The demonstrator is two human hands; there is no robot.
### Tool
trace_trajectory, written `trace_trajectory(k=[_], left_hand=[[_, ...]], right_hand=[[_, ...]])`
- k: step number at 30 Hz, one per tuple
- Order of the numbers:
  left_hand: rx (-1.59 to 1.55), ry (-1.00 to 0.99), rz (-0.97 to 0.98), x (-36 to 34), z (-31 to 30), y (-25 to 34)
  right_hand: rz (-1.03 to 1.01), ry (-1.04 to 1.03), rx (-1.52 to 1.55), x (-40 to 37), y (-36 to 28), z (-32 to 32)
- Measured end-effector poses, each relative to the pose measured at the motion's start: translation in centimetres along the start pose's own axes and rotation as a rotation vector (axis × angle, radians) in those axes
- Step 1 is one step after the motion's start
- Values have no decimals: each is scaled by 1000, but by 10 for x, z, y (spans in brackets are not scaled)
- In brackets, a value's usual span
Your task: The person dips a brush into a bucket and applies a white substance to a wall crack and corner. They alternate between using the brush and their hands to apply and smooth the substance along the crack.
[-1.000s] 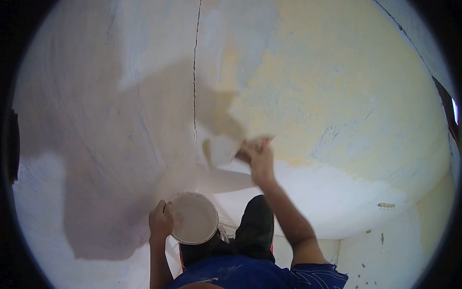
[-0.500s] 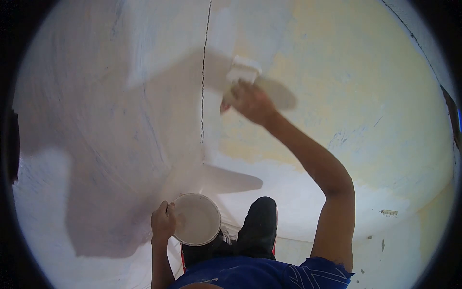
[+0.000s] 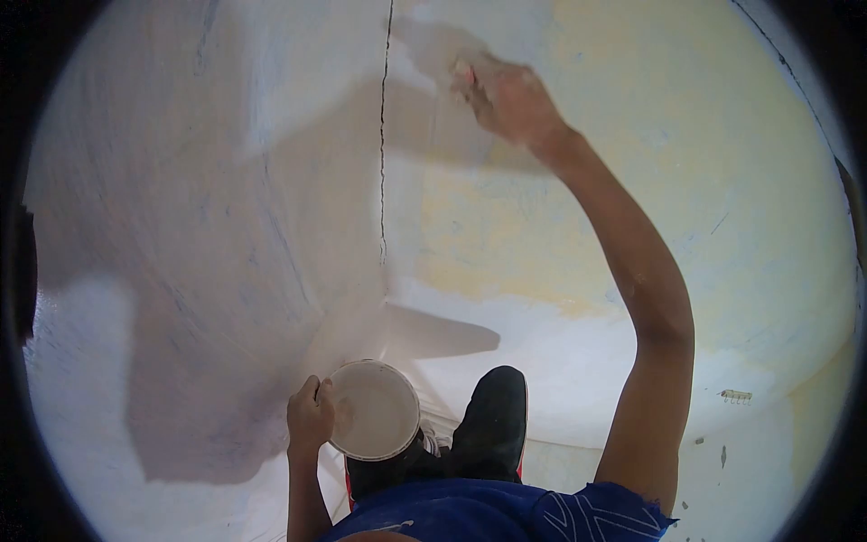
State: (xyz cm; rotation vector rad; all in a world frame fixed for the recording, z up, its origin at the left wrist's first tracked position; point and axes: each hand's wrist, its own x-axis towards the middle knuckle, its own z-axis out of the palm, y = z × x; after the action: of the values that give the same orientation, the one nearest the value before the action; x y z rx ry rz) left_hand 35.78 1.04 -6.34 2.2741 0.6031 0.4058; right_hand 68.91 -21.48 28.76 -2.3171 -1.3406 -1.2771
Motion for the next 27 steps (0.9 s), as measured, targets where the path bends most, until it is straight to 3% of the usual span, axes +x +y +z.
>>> trace_trajectory(k=[3, 5, 7, 9, 14, 16, 17, 19, 20, 22, 23, 25, 27], left_hand=[[-5, -8, -6, 0, 0, 2], [-3, -10, -5, -1, 0, 1], [-6, -8, -12, 0, 0, 1], [-6, -10, -14, 0, 1, 0], [14, -10, 5, 0, 1, -5], [26, 4, 13, 0, 2, -5], [26, 6, 11, 1, 3, -6], [38, 3, 17, 1, 3, -6], [43, 0, 14, 1, 2, -4], [39, 2, -1, 1, 1, 0], [43, -2, -3, 0, -1, -1], [22, -16, -6, 1, 0, -1], [18, -9, -11, 1, 2, -1]], right_hand=[[-180, 164, -157, 24, -10, -20], [-255, 149, -250, 11, -10, -6], [-573, 318, -375, -14, 0, 41], [-635, 137, -556, -57, -16, 77], [-561, 63, -353, -163, -63, 152], [-395, -82, 61, -180, -71, 165], [-397, -81, 63, -176, -71, 162], [-61, -302, 311, -159, -68, 147], [-5, -340, 153, -144, -59, 147], [178, -344, 116, -96, -39, 114], [274, -258, 290, -74, -30, 100], [157, -176, 291, -47, -23, 75], [5, -72, 11, -29, -29, 53]])
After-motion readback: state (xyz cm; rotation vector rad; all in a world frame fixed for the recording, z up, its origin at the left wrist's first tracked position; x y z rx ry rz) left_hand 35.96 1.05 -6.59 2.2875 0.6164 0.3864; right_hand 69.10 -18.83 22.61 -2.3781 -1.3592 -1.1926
